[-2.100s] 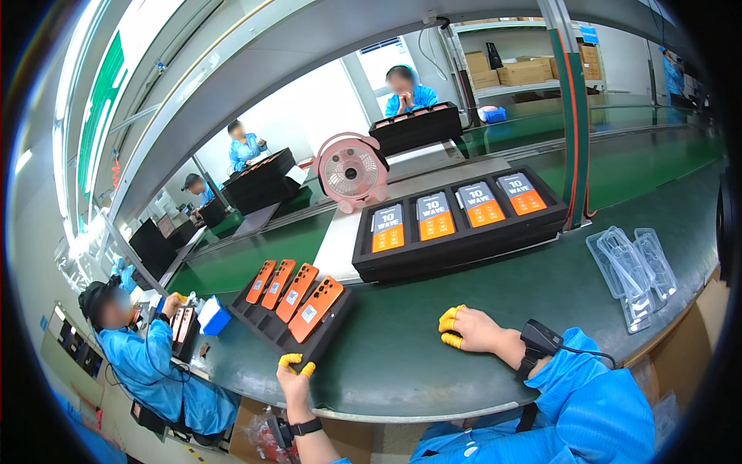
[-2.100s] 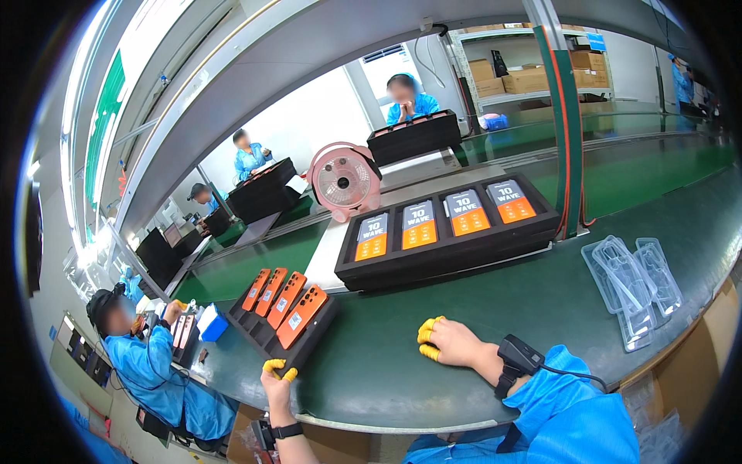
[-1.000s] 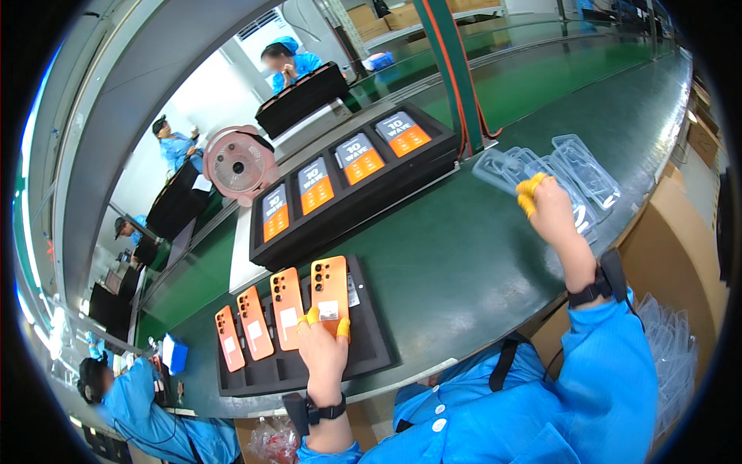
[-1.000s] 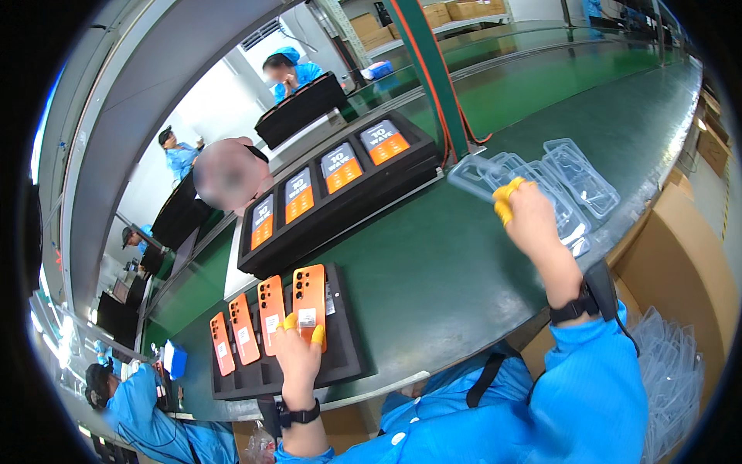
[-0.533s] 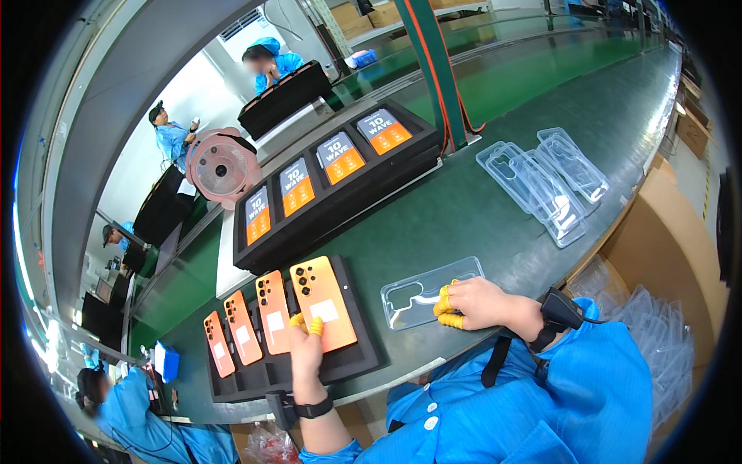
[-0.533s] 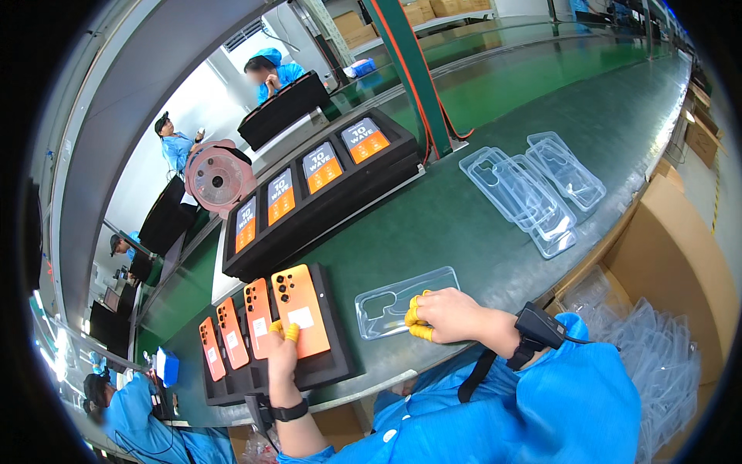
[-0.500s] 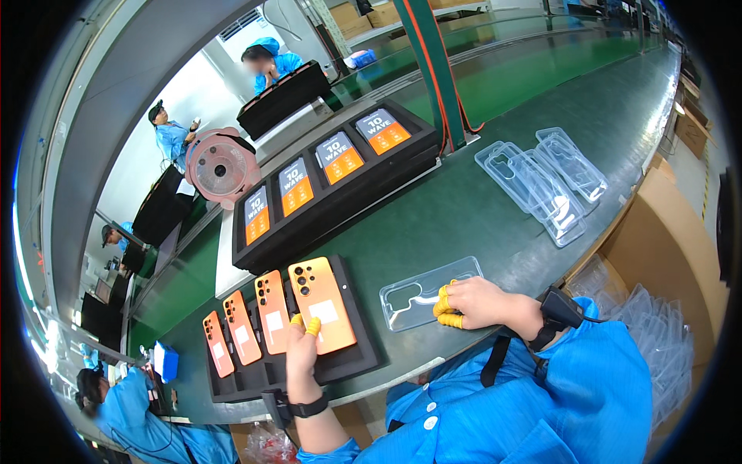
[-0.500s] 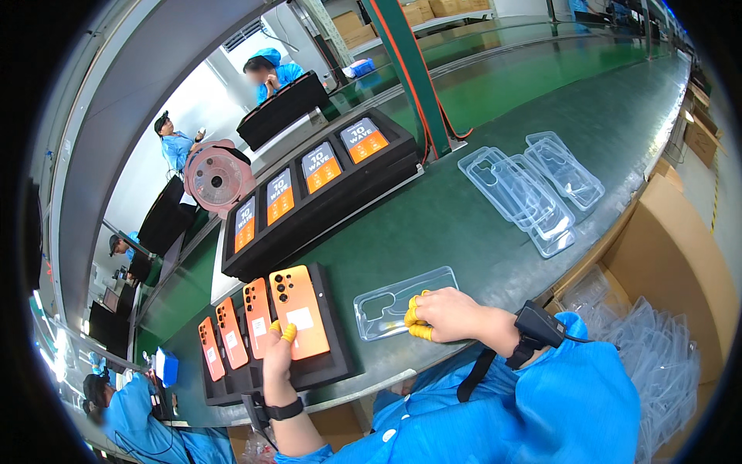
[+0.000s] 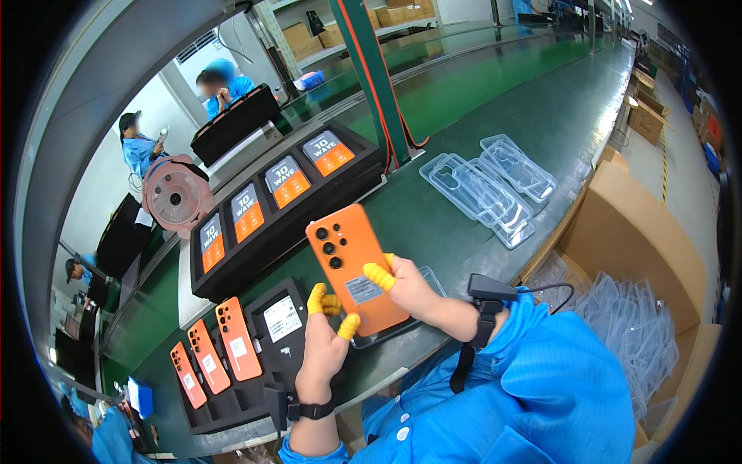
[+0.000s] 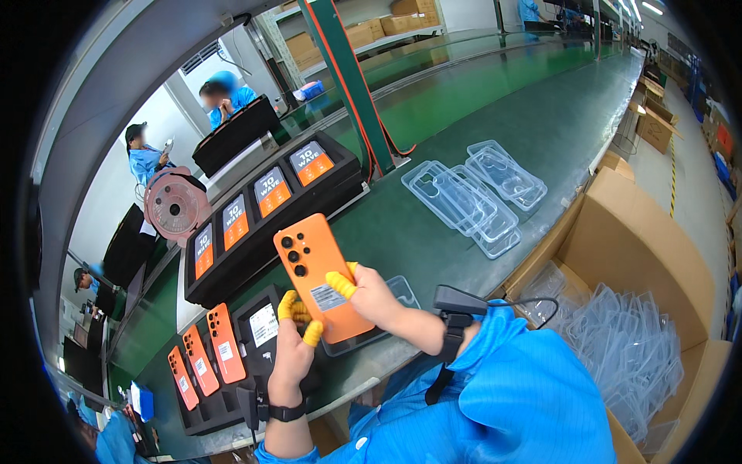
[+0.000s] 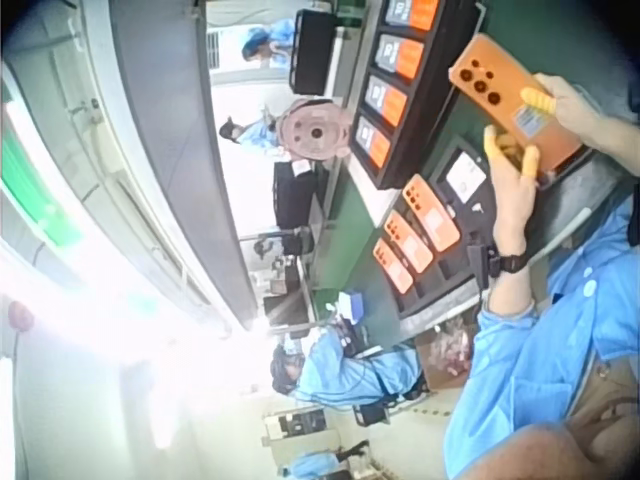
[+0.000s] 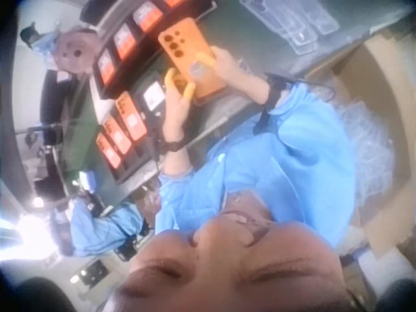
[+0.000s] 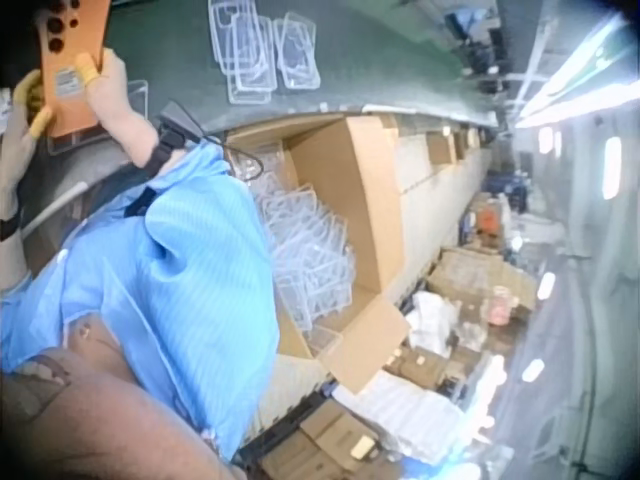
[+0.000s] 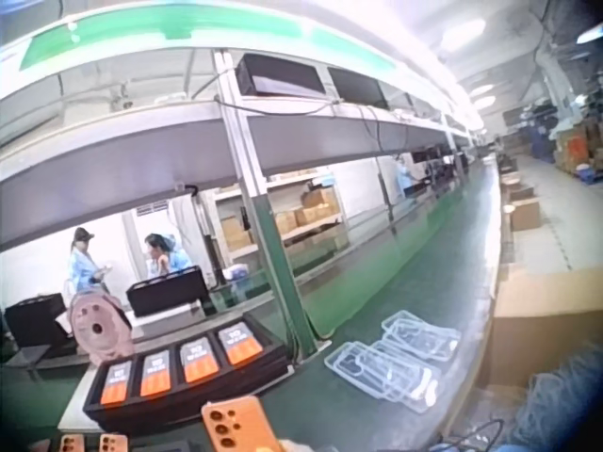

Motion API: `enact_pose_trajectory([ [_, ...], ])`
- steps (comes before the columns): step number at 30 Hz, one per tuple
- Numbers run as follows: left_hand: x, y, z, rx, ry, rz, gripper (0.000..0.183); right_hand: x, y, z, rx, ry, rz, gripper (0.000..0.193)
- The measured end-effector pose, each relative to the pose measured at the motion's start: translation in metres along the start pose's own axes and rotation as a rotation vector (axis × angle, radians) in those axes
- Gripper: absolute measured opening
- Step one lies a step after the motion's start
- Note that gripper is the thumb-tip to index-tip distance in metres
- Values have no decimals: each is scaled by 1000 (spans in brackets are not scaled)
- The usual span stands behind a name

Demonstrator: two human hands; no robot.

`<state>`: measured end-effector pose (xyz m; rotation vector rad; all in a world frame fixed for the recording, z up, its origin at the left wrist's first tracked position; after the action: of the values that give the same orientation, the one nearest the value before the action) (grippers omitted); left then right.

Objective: Placing smartphones into protective cases and organizing them on an assembly line.

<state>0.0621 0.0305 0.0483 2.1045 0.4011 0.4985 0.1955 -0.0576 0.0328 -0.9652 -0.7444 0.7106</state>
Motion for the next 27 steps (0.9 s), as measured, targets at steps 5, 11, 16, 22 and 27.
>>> enact_pose_trajectory([
  [5,-18,2,20,752,-258,96,99,-20,-67,-2,-1122,-235,-588,22],
  [11,-12,-9,26,662,-318,-15,98,-42,-32,-11,-1312,-541,-312,34],
  [16,-14,3,23,567,-215,4,100,-40,-13,-19,-1404,-607,-98,55],
  [22,-21,16,3,268,-51,105,106,-22,-17,-23,-1262,-591,200,98],
  [27,-30,27,-18,54,55,271,113,-24,-19,-10,-1247,-515,-158,100],
])
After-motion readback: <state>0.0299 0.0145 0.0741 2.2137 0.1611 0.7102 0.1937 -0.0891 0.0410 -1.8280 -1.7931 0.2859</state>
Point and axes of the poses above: each hand's wrist, its own x-axis towards the middle knuckle, its own z-axis out of the palm, y = z × x, the point moved 7 cm from there along x, towards the middle knuckle, and after that the axes turned 5 degrees about -y, right-handed, at the moved point
